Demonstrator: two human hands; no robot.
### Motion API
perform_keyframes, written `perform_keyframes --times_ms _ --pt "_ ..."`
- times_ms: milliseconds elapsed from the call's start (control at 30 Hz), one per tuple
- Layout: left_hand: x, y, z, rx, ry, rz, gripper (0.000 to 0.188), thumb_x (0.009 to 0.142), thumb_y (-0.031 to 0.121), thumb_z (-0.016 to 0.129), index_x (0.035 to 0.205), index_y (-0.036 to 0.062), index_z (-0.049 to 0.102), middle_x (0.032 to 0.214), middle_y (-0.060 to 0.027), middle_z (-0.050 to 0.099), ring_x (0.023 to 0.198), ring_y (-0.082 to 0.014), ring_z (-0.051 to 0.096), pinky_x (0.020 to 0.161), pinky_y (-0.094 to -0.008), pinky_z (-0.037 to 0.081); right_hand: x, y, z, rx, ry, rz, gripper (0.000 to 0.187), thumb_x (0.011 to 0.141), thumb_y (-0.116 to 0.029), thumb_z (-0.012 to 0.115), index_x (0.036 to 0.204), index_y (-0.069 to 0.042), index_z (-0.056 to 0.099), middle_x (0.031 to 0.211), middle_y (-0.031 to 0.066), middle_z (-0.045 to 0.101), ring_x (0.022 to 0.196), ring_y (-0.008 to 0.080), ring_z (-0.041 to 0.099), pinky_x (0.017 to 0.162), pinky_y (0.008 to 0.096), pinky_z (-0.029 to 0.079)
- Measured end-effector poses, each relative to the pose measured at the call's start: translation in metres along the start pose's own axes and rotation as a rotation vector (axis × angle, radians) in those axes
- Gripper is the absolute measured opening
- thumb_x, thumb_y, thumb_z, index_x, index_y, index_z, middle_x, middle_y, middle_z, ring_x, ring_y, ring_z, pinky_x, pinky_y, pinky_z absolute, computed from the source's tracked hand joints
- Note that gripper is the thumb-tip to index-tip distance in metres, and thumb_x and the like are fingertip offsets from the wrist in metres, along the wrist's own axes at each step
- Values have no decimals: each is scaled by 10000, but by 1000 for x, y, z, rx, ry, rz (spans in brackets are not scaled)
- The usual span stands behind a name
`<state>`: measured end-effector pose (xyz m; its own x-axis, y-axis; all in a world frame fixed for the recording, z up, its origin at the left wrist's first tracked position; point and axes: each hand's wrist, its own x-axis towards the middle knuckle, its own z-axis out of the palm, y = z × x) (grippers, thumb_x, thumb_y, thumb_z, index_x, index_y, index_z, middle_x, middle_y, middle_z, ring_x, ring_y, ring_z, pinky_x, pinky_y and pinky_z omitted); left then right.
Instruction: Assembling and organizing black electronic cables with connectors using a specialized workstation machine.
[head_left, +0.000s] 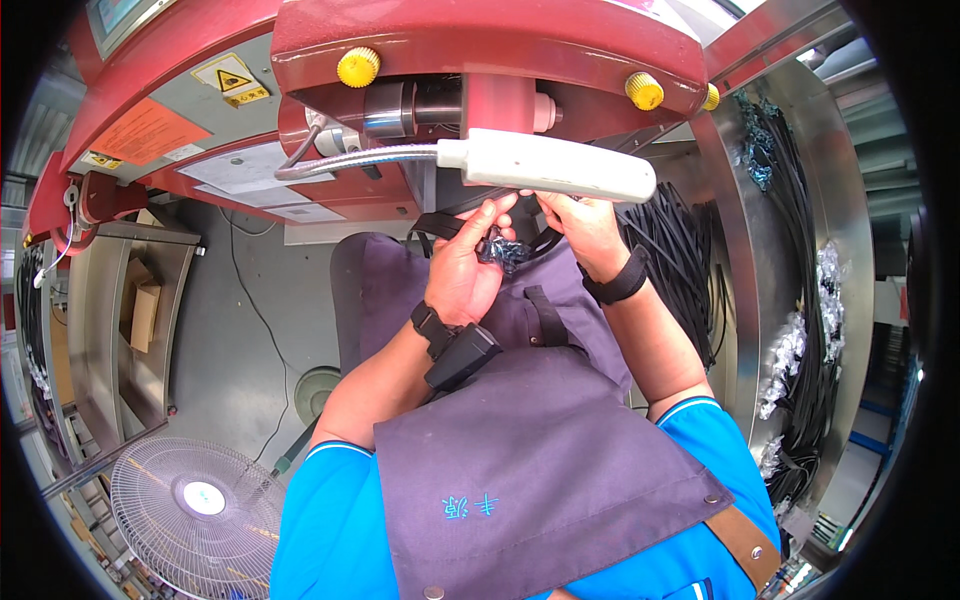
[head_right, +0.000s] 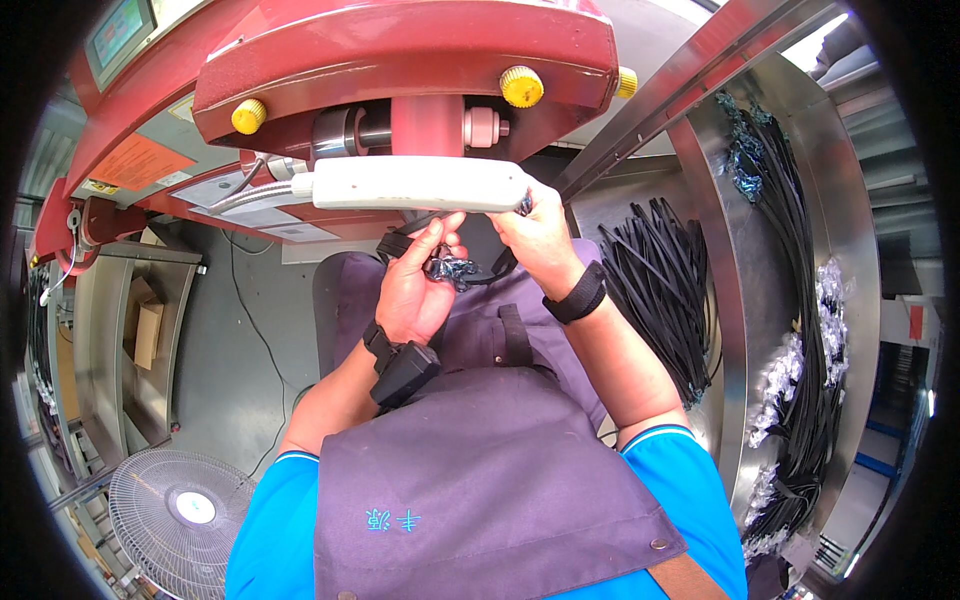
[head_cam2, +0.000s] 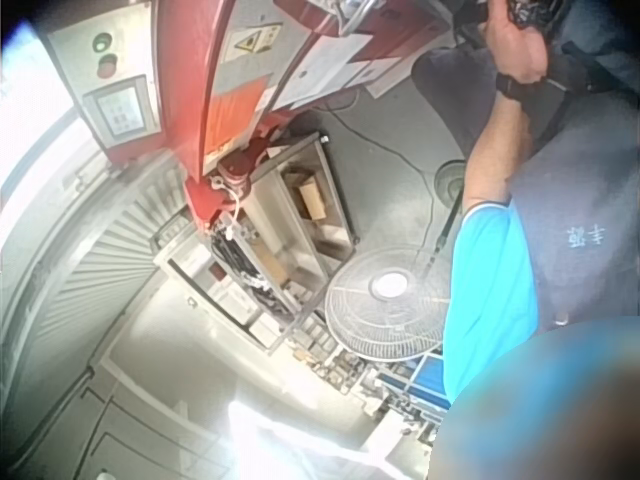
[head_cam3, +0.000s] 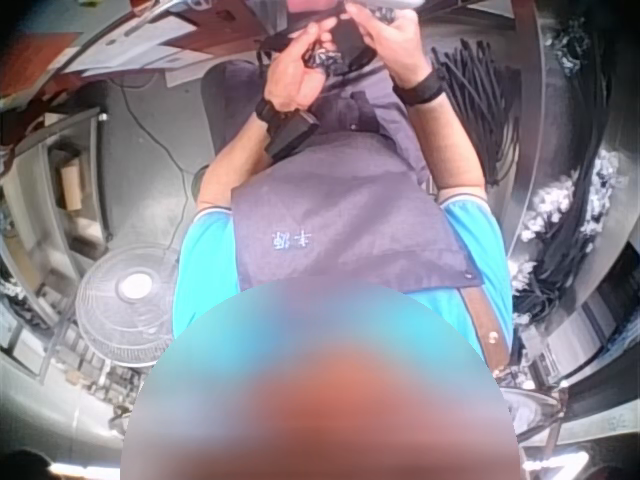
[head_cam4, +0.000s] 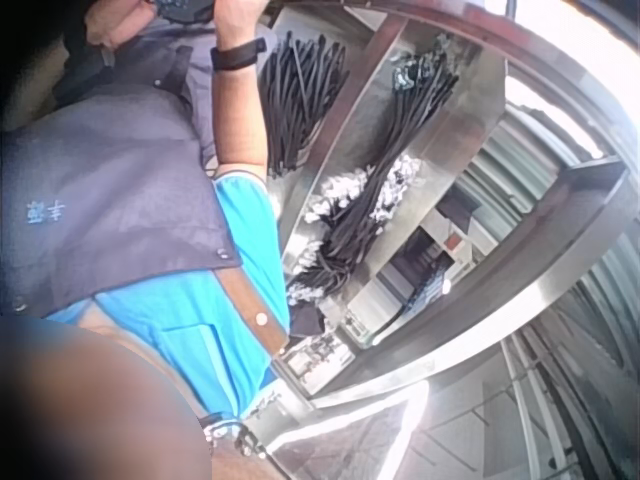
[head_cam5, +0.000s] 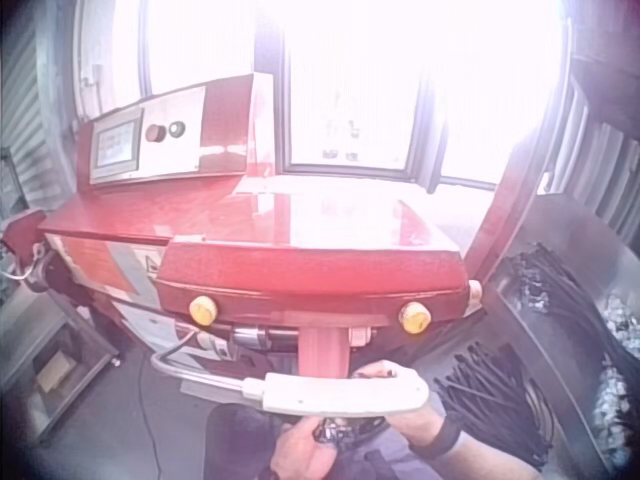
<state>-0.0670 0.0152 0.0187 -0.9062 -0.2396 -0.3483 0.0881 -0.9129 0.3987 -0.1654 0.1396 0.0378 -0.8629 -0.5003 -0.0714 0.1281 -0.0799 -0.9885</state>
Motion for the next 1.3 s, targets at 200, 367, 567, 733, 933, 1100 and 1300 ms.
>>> perform_keyframes --times_ms 200,367,567,733,933,1100,1300 --pt "1 1 7 -8 3 -23 134 902 99 597 997 8 626 1033 -122 653 793 -123 570 744 -286 500 0 -3 -1 35 27 -26 153 868 -60 605 1018 -32 611 664 -65 512 522 -9 399 442 162 295" --pt "2 -1 10 -3 1 -35 124 900 98 600 982 12 632 1011 -115 655 789 -122 570 741 -284 499 0 -4 -2 41 66 -32 78 878 -71 593 947 -33 594 657 -49 517 512 0 406 435 165 297" --pt "3 -3 9 -30 -27 -33 165 896 68 599 1032 -24 615 1022 -133 662 804 -127 590 722 -253 504 -1 -2 -3 67 69 -12 113 886 -62 562 987 -25 596 651 -42 516 509 4 408 429 167 295" --pt "3 -2 7 -20 -19 -28 166 894 67 602 1032 -23 621 1034 -137 662 811 -121 592 721 -250 504 0 -2 -2 45 64 -19 161 888 -60 554 1036 -17 599 655 -40 518 507 5 409 428 166 295" --pt "0 -3 17 0 3 -60 129 903 118 602 981 17 625 997 -112 665 805 -127 581 737 -284 492 0 -2 -8 93 67 -21 154 892 -58 563 1037 -25 601 656 -38 517 501 5 406 425 169 296" --pt "-1 -5 9 -38 -28 -97 185 915 151 590 1034 9 584 993 -120 662 806 -140 576 747 -294 488 -5 -6 -19 -36 -49 -98 139 874 -45 611 1011 -25 621 735 -11 598 609 29 503 516 190 396" --pt "3 -3 -10 -59 -66 -244 260 952 205 529 1110 -1 536 912 -94 627 791 -164 566 771 -308 475 -15 -9 -18 -665 -192 -448 158 798 -36 678 955 -29 663 854 73 678 837 196 640 749 279 485"
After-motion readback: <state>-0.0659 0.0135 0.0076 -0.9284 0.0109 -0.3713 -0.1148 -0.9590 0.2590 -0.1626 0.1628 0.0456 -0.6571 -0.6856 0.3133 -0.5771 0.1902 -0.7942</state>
